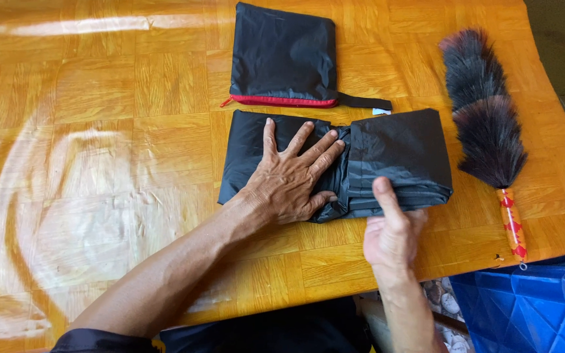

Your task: Packing a folded raincoat into a small storage pouch

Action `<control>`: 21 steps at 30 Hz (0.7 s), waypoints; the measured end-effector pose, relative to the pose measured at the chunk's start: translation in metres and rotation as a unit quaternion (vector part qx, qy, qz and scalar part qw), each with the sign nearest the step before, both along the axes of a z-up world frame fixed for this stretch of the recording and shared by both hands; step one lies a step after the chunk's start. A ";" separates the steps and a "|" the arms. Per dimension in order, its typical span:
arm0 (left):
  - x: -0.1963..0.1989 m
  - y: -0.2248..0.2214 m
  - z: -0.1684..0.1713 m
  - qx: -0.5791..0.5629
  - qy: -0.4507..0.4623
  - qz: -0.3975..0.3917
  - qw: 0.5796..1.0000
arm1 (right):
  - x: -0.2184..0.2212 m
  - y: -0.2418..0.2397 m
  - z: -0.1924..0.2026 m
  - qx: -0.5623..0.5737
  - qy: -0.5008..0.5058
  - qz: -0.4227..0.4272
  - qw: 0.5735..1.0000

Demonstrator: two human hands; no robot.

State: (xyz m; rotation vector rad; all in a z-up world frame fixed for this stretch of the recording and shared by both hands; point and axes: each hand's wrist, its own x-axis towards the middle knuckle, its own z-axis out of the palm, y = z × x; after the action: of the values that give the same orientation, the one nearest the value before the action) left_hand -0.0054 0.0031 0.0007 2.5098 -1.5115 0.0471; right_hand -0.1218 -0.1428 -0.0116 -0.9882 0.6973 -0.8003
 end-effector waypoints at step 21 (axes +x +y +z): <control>-0.005 0.020 0.005 -0.035 -0.100 -0.011 0.994 | 0.025 0.055 0.014 -0.581 0.074 0.078 0.807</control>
State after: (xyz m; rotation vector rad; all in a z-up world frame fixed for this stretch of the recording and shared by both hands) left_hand -0.0102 0.0227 0.0052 2.4950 -1.5814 0.3504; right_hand -0.0969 -0.0881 0.0022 -2.2090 0.1688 -1.0081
